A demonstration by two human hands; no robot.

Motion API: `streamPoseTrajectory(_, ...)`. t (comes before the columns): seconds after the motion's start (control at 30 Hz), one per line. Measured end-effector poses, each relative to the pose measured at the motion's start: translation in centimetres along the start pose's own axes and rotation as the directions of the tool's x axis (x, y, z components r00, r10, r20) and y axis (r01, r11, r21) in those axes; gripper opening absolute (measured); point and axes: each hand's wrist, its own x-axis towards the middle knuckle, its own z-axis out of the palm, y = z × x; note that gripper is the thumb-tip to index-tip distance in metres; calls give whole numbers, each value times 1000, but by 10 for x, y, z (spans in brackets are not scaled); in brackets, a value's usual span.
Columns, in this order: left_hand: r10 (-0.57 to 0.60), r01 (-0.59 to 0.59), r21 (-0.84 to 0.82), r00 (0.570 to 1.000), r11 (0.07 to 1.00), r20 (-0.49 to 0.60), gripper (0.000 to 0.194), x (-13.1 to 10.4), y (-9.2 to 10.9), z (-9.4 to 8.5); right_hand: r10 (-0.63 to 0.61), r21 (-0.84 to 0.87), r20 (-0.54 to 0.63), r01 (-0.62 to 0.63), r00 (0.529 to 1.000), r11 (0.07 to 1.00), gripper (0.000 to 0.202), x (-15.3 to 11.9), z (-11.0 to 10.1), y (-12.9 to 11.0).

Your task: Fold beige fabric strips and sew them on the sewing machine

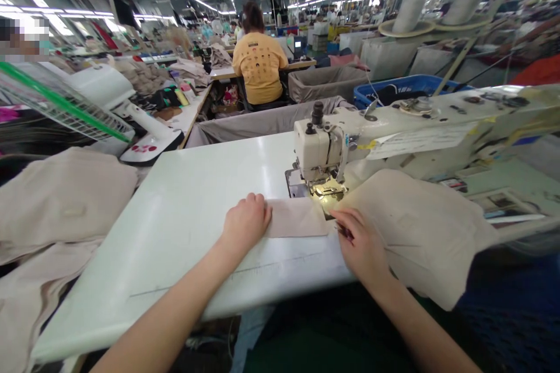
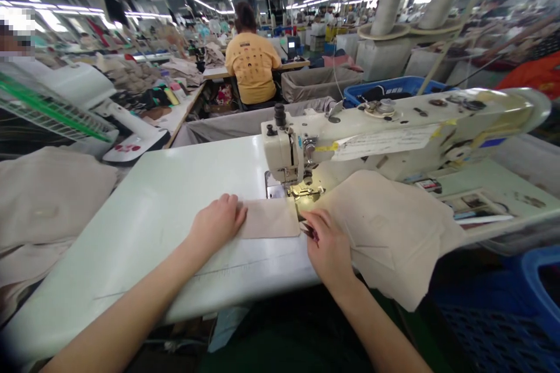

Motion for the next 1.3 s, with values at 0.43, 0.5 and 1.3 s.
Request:
streamPoseTrajectory(0.43,480,-502,-76,853,861,-205,24,-5,31,0,-96,-215,335,175,937,961,49,0,-8,-14)
streamPoseTrajectory(0.5,578,-624,-107,765,774,-285,32,-2,44,8,-122,-191,354,199,927,961,51,1,-7,-14)
streamPoseTrajectory(1.3,484,-563,-205,810,801,-330,32,21,57,16,-99,-173,330,164,939,971,49,19,2,-4)
